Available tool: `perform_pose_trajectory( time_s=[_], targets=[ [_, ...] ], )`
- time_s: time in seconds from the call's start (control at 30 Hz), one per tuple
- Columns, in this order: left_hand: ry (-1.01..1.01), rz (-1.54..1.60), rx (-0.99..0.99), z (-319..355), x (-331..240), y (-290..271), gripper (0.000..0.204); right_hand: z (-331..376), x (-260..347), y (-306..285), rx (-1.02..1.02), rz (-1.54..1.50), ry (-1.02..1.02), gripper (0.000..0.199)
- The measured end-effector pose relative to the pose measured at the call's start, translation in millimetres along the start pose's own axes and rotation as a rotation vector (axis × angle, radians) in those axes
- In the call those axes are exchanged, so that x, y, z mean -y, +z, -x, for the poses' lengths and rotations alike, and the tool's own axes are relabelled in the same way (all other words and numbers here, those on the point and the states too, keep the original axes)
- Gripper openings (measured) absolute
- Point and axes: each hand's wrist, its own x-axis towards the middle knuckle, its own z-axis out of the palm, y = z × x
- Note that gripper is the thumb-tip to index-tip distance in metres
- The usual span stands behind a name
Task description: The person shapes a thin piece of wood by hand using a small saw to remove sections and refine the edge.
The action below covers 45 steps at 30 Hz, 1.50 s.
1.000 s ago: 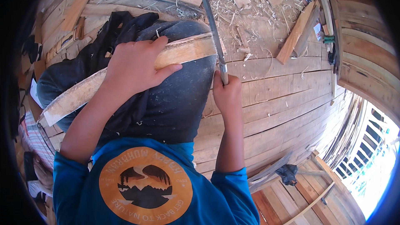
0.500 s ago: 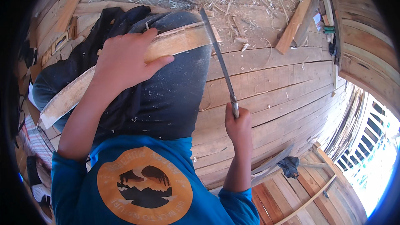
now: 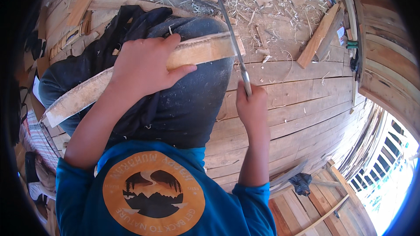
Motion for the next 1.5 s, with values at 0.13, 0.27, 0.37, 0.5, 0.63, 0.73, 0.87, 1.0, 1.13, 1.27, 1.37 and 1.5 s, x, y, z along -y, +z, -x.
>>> perform_pose_trajectory(
  time_s=[0.13,0.27,0.37,0.5,0.63,0.73,0.87,1.0,1.13,1.27,1.37,1.5],
  targets=[
    [-0.016,-0.017,0.054,-2.4,-1.4,-3.3,0.055,61.4,-43.6,-17.7,-0.022,0.070,0.168,0.044],
    [-0.011,-0.021,0.029,0.3,-3.9,0.9,0.056,89.0,-31.1,-21.7,0.000,0.057,0.242,0.044],
    [-0.016,-0.045,-0.007,0.0,-4.1,2.1,0.056,65.8,-24.9,-11.5,0.018,0.019,0.217,0.042],
    [0.013,-0.028,-0.021,1.8,-3.4,4.1,0.057,19.2,-2.0,-3.4,0.013,-0.005,0.110,0.041],
    [-0.008,-0.053,-0.001,0.4,-1.4,0.5,0.058,-15.2,26.0,2.9,-0.026,-0.020,0.054,0.041],
    [0.058,-0.032,-0.091,2.6,1.3,9.2,0.057,-8.5,13.7,1.2,-0.006,0.004,0.041,0.042],
    [0.006,-0.041,-0.020,2.0,1.3,2.5,0.058,42.0,-23.2,-18.1,-0.001,0.057,0.109,0.043],
    [-0.009,-0.040,0.001,3.6,-0.9,1.9,0.058,86.9,-49.5,-32.3,0.008,0.136,0.183,0.043],
    [-0.026,-0.049,-0.008,-0.7,0.3,1.9,0.058,75.6,-36.9,-26.6,-0.065,0.098,0.243,0.043],
    [0.012,-0.029,-0.019,1.7,-3.5,1.3,0.057,47.6,-30.0,-20.4,0.013,0.067,0.155,0.042],
    [0.002,-0.031,0.002,1.1,-5.0,0.2,0.057,13.3,4.9,-3.9,0.000,-0.011,0.107,0.041],
    [0.019,-0.019,-0.031,-0.8,-0.3,2.3,0.057,-23.3,26.9,6.8,-0.057,-0.029,0.033,0.042]
  ],
)
